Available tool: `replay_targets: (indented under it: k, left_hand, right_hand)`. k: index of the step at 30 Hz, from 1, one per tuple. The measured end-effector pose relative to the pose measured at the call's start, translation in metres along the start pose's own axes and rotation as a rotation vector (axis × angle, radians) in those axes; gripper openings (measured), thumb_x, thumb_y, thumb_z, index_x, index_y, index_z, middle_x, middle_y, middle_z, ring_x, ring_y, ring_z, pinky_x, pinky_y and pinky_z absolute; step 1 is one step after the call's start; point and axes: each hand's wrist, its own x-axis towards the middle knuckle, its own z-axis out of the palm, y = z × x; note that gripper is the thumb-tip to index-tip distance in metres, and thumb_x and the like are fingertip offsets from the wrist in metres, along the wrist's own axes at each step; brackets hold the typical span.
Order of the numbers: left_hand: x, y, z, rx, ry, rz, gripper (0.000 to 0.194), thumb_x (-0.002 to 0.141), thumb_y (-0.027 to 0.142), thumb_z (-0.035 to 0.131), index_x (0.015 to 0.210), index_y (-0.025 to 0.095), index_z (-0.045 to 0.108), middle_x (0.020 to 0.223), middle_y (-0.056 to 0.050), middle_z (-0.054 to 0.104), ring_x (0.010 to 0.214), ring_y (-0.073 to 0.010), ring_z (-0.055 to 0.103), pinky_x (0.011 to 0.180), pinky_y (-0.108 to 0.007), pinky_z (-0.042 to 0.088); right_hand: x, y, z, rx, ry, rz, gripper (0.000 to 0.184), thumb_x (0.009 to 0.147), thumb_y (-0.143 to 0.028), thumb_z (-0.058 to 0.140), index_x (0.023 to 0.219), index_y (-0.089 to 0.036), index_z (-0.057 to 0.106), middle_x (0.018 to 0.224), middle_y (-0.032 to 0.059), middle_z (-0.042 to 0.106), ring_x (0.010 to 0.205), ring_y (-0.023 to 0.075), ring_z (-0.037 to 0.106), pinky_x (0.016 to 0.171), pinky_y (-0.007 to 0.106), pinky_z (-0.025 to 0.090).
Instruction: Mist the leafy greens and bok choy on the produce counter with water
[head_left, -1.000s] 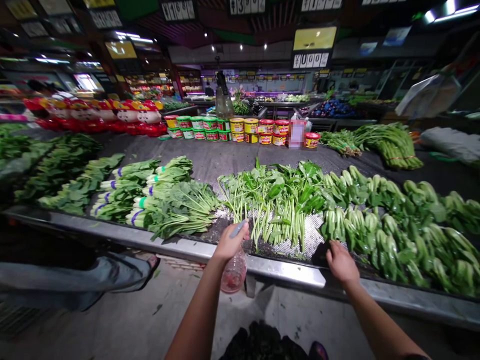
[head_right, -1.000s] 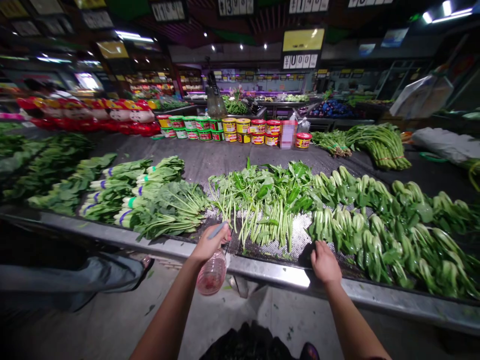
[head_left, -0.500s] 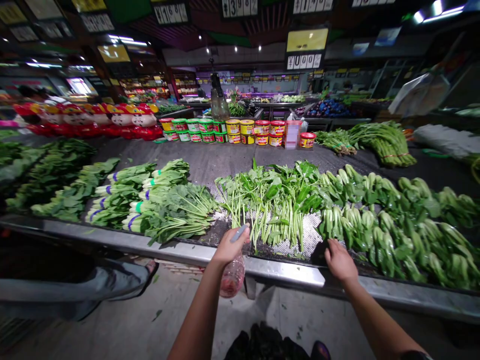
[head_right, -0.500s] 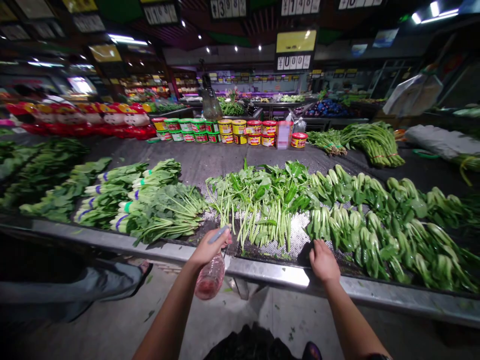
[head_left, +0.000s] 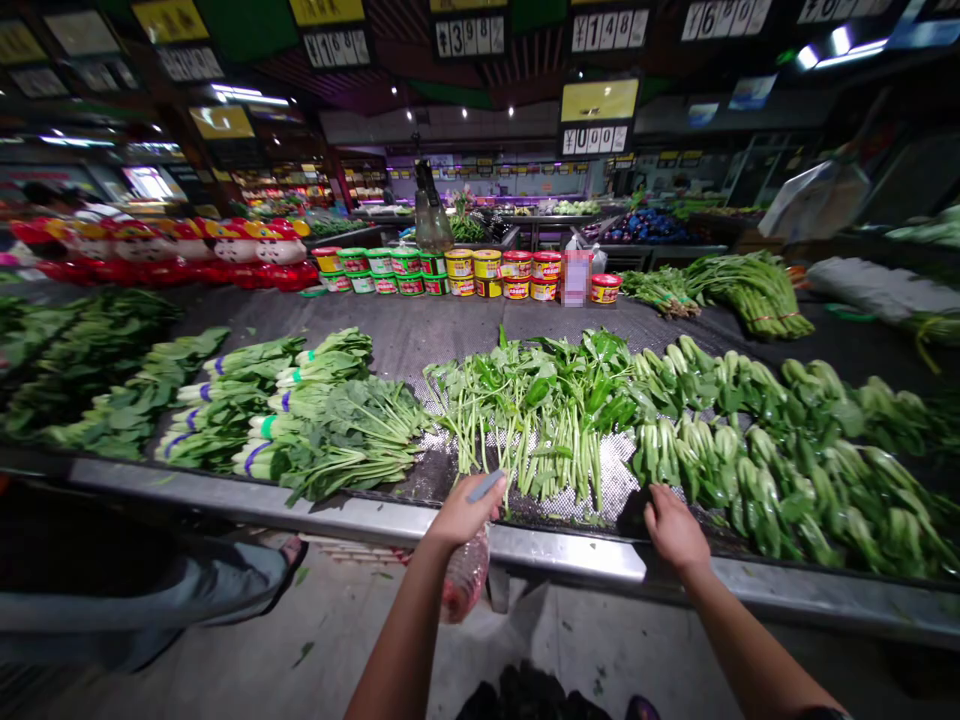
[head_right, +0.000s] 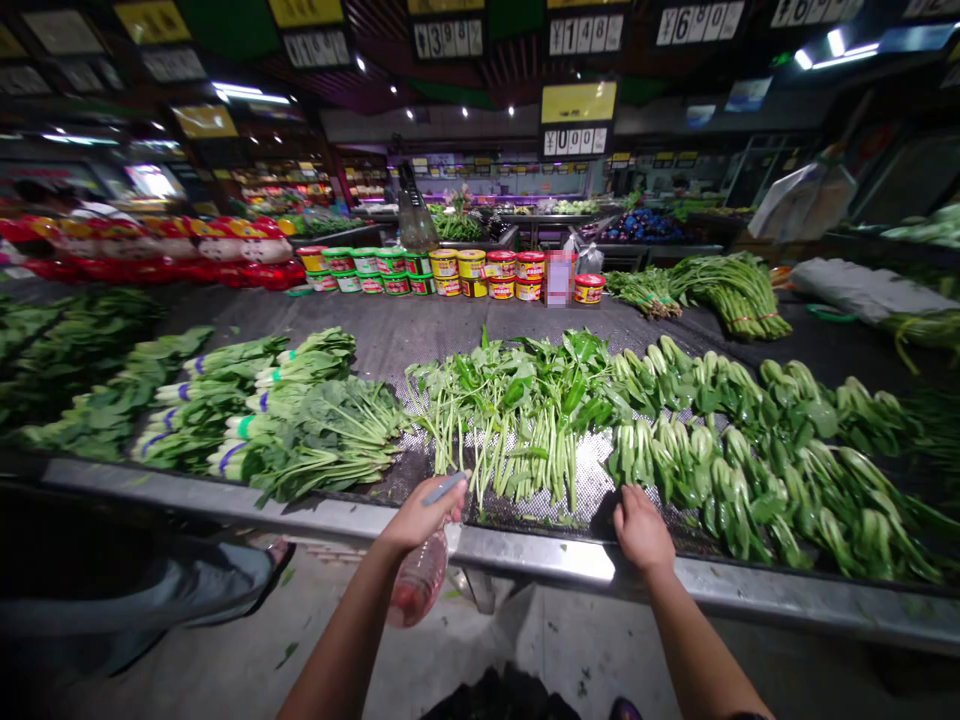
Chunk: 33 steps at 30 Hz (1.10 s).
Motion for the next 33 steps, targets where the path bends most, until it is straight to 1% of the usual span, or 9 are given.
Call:
replay_targets:
  k: [6,11,15,19,21,24,28,30,33]
  left_hand:
    - [0.004,-0.002,0.001,-0.091,0.04,0.078,0.043,0.086,0.054,0.045,0.082,0.016,0.065,0.081,-0.006,0.068,0.078,-0.0189,0.063,0.072,-0.028,0.048]
    - [0.013,0.004,0.005,-0.27,0.062,0.021,0.045,0.083,0.056,0.051,0.093,0.014,0.066,0.09,-0.009,0.07,0.087,-0.0212,0.064,0.079,-0.032,0.05]
    - [0.025,0.017,0.008,-0.49,0.122,-0.053,0.051,0.078,0.053,0.061,0.111,0.015,0.061,0.103,-0.011,0.069,0.1,-0.0222,0.062,0.088,-0.034,0.048]
    - [0.04,0.036,0.01,-0.596,0.105,-0.015,0.056,0.076,0.05,0.066,0.119,0.015,0.057,0.099,-0.011,0.069,0.1,-0.0215,0.063,0.09,-0.034,0.048]
    - [0.05,0.045,0.01,-0.608,0.138,0.007,0.059,0.075,0.049,0.067,0.123,0.016,0.055,0.1,-0.01,0.068,0.097,-0.0198,0.063,0.089,-0.033,0.048]
    - [0.068,0.055,0.008,-0.585,0.205,-0.003,0.061,0.073,0.046,0.071,0.125,0.019,0.053,0.101,-0.009,0.067,0.089,-0.0175,0.064,0.081,-0.031,0.051]
    - [0.094,0.068,0.0,-0.485,0.162,0.002,0.062,0.074,0.042,0.072,0.126,0.016,0.052,0.086,-0.008,0.067,0.078,-0.0159,0.064,0.067,-0.026,0.051]
    - [0.105,0.074,-0.003,-0.438,0.159,-0.028,0.061,0.077,0.042,0.069,0.127,0.014,0.05,0.081,-0.007,0.067,0.075,-0.0153,0.063,0.064,-0.025,0.05]
    - [0.119,0.078,-0.005,-0.376,0.149,-0.058,0.053,0.079,0.045,0.065,0.12,0.014,0.055,0.077,-0.006,0.067,0.072,-0.0151,0.064,0.06,-0.024,0.049]
  right_hand:
    - [0.001,0.0,-0.001,-0.063,-0.005,-0.004,0.045,0.089,-0.026,0.034,0.124,-0.005,0.051,0.129,0.0177,0.054,0.127,0.0265,0.044,0.107,0.039,0.035]
    - [0.003,-0.002,-0.003,-0.034,-0.018,0.005,0.045,0.088,-0.025,0.036,0.124,-0.003,0.052,0.129,0.0188,0.054,0.127,0.0264,0.045,0.108,0.038,0.033]
    - [0.003,-0.003,-0.003,-0.006,-0.012,0.023,0.046,0.087,-0.025,0.037,0.124,-0.002,0.053,0.13,0.0201,0.053,0.127,0.0269,0.044,0.108,0.04,0.033]
    - [0.003,-0.005,-0.004,-0.047,-0.017,0.028,0.045,0.088,-0.025,0.036,0.124,-0.005,0.053,0.13,0.0177,0.054,0.128,0.0257,0.044,0.108,0.039,0.033]
    - [0.003,-0.007,-0.005,-0.056,-0.026,0.028,0.046,0.088,-0.025,0.035,0.124,-0.004,0.053,0.13,0.0176,0.054,0.128,0.0254,0.044,0.109,0.038,0.033]
    - [0.004,-0.01,-0.008,-0.062,-0.035,0.032,0.046,0.089,-0.026,0.033,0.124,-0.002,0.053,0.131,0.0175,0.053,0.128,0.0256,0.044,0.109,0.037,0.033]
    - [0.005,-0.012,-0.011,-0.052,-0.041,0.04,0.046,0.09,-0.026,0.033,0.124,-0.003,0.054,0.13,0.0171,0.054,0.127,0.0258,0.045,0.108,0.036,0.034]
    - [0.005,-0.013,-0.012,-0.039,-0.043,0.05,0.046,0.089,-0.027,0.033,0.123,-0.004,0.055,0.13,0.0168,0.054,0.127,0.0258,0.045,0.108,0.036,0.034]
    - [0.006,-0.012,-0.01,-0.018,-0.04,0.061,0.045,0.089,-0.027,0.034,0.122,-0.005,0.056,0.129,0.0168,0.055,0.127,0.0256,0.045,0.108,0.036,0.034]
